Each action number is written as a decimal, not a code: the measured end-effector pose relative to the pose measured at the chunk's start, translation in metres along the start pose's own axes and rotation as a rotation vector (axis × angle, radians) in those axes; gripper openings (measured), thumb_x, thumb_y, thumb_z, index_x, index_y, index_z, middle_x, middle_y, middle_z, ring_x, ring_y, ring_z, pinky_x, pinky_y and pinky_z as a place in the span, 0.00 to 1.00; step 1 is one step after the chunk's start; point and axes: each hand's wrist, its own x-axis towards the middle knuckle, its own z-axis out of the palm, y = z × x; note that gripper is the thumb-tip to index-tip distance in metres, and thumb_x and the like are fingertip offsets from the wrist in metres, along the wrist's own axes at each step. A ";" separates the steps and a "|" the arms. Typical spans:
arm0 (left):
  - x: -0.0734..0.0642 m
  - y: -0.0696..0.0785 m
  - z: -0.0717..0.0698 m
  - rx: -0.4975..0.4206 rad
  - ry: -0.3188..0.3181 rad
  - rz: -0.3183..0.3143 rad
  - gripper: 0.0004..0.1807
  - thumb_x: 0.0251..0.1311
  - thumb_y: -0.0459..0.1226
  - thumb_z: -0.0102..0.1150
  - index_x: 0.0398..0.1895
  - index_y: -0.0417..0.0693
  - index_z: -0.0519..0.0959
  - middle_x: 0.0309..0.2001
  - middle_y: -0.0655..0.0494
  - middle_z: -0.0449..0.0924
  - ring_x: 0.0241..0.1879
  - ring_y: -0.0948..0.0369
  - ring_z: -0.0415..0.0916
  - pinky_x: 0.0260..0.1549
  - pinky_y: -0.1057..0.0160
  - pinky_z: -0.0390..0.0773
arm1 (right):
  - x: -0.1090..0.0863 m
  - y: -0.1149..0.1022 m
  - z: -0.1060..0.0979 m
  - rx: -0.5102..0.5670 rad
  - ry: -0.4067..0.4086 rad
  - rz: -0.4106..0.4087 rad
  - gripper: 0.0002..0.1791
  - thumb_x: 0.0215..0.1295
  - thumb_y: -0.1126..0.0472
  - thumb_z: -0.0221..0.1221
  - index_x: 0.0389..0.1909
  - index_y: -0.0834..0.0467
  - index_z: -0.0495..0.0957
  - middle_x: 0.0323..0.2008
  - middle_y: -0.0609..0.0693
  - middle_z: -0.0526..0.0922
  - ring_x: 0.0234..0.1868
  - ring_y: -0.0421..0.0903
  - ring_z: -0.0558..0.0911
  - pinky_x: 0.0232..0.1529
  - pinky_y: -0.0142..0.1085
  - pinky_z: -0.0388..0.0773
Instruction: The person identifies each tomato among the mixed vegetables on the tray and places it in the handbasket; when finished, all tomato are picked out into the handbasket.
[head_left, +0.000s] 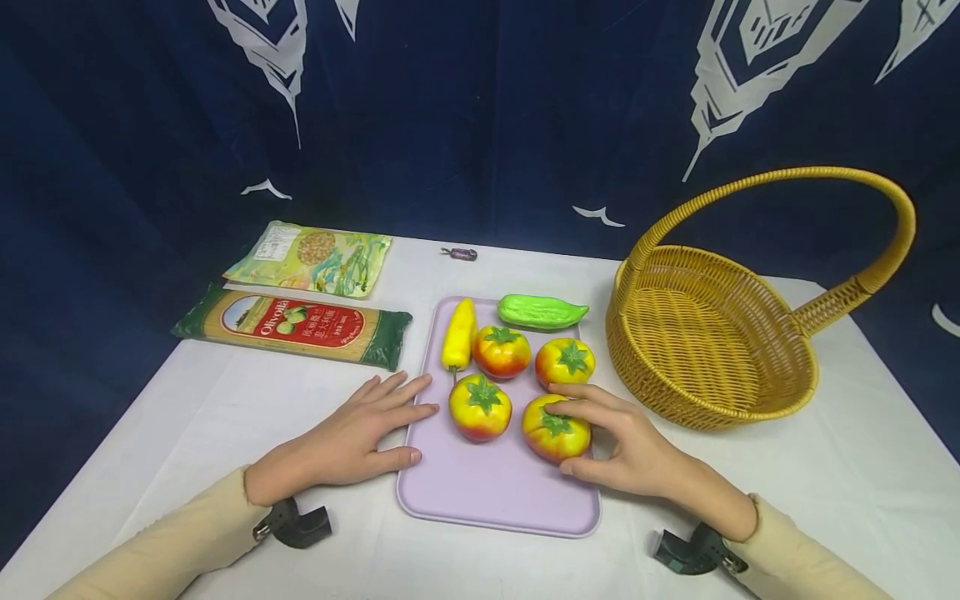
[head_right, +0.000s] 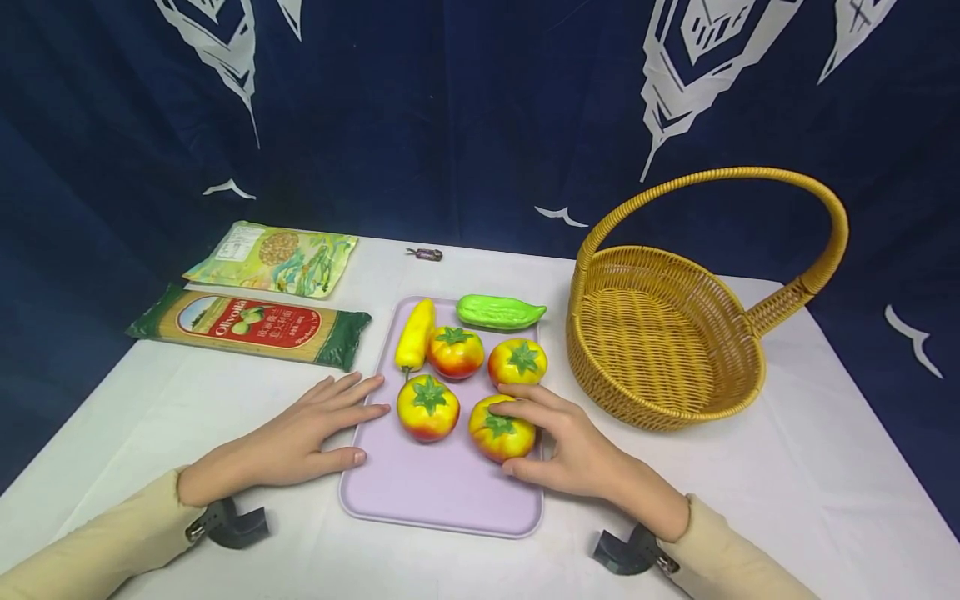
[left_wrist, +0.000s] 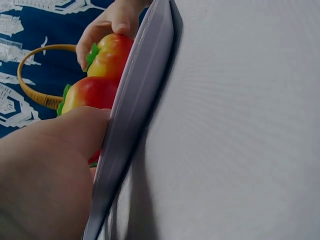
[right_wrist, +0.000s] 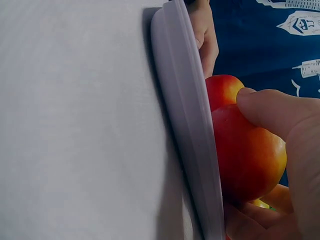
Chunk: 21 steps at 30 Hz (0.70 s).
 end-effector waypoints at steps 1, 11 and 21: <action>0.000 0.000 0.000 0.001 0.002 0.001 0.32 0.66 0.54 0.60 0.72 0.57 0.73 0.81 0.50 0.57 0.80 0.37 0.51 0.75 0.29 0.48 | 0.000 0.000 0.000 0.002 -0.002 0.003 0.36 0.42 0.60 0.80 0.59 0.51 0.81 0.63 0.58 0.80 0.67 0.48 0.78 0.72 0.22 0.63; 0.000 0.000 0.001 0.007 0.009 0.008 0.32 0.66 0.54 0.60 0.72 0.57 0.73 0.80 0.49 0.57 0.79 0.37 0.51 0.75 0.29 0.49 | 0.000 -0.001 0.000 0.015 -0.008 0.011 0.37 0.43 0.61 0.80 0.59 0.52 0.81 0.63 0.57 0.80 0.68 0.47 0.77 0.72 0.22 0.63; 0.000 0.000 0.001 -0.009 -0.004 -0.008 0.31 0.66 0.54 0.60 0.72 0.57 0.73 0.80 0.50 0.57 0.80 0.38 0.51 0.75 0.29 0.48 | 0.001 -0.002 -0.001 0.007 -0.010 0.008 0.36 0.43 0.60 0.79 0.59 0.52 0.81 0.63 0.57 0.80 0.67 0.49 0.78 0.72 0.22 0.63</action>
